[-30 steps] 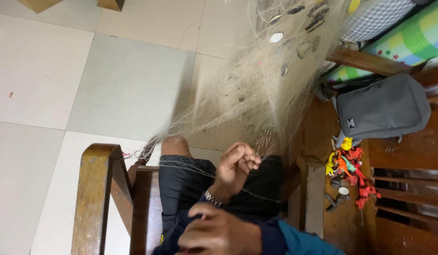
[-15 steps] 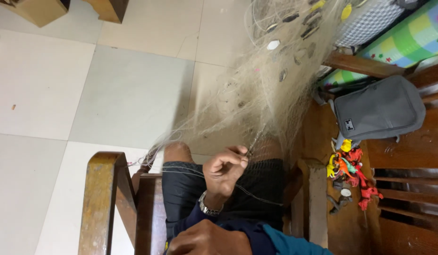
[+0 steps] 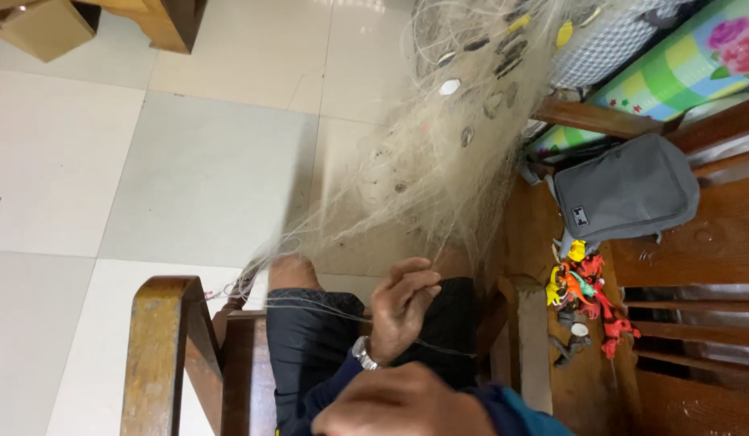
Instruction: Repairing a fine-mesh fishing net using a pink shuttle tool
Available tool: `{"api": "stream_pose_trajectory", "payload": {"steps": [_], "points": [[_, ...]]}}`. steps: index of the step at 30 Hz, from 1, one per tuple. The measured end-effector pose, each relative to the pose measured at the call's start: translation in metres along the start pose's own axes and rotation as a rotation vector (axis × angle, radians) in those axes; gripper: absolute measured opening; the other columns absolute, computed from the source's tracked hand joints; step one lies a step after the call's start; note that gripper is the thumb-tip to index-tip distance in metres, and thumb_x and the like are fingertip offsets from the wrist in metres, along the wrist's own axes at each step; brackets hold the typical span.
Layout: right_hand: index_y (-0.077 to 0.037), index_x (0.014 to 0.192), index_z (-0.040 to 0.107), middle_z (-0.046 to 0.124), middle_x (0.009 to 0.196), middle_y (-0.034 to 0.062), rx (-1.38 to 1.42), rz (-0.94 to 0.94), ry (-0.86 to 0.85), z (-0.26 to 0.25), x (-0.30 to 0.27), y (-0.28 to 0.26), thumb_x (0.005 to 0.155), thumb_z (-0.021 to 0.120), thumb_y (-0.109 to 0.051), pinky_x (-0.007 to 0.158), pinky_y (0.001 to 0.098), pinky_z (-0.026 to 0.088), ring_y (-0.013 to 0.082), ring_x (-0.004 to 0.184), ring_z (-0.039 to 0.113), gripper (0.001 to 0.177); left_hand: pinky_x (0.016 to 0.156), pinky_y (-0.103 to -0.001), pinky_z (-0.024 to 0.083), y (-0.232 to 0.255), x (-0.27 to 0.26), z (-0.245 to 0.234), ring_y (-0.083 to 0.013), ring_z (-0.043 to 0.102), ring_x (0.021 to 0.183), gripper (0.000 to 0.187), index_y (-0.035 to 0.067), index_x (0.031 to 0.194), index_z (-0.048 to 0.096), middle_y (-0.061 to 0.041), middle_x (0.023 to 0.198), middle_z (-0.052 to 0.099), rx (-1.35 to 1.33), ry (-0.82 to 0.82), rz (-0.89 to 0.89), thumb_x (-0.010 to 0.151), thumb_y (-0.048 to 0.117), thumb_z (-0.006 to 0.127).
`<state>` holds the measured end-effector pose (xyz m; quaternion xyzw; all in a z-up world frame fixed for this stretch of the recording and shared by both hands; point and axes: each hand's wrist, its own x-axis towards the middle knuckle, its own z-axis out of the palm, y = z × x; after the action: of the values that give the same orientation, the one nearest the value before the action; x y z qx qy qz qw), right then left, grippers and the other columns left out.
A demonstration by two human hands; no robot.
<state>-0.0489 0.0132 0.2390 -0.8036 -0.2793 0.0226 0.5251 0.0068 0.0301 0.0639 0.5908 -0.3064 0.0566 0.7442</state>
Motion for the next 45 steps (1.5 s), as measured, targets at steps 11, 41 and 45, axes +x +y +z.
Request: {"api": "stream_pose_trajectory", "payload": {"steps": [11,41,45], "points": [[-0.023,0.103,0.064,0.058,0.087,0.0027,-1.333,0.466,0.027,-0.130,-0.087,0.077,0.083,0.064,-0.020,0.063,0.0406,0.045,0.0256,0.070,0.052,0.020,0.083,-0.039,0.054,-0.007,-0.028,0.028,-0.0353,0.062,0.098,0.018,-0.004,0.094,0.059,-0.026,0.114,0.055,-0.020,-0.171,0.044,0.093,0.012,0.050],[-0.027,0.067,0.061,0.048,0.083,0.0011,-1.084,0.175,-0.220,-0.083,-0.022,0.137,0.071,0.059,-0.035,0.062,0.0411,0.037,0.0248,0.077,0.048,0.010,0.076,-0.032,0.050,0.006,-0.025,0.018,-0.0213,0.063,0.082,0.010,0.003,0.083,0.063,-0.011,0.087,0.064,-0.304,-0.016,-0.312,0.088,0.012,0.059],[-0.020,0.082,0.060,0.060,0.086,0.0012,-0.758,0.005,-0.007,-0.035,0.004,0.135,0.079,0.059,-0.019,0.074,0.0357,0.039,0.0217,0.077,0.057,0.004,0.056,-0.025,0.042,-0.023,-0.047,0.025,-0.0081,0.048,0.068,0.016,0.007,0.076,0.059,0.001,0.071,0.057,-0.337,0.151,-0.517,0.084,0.019,0.064]]}}
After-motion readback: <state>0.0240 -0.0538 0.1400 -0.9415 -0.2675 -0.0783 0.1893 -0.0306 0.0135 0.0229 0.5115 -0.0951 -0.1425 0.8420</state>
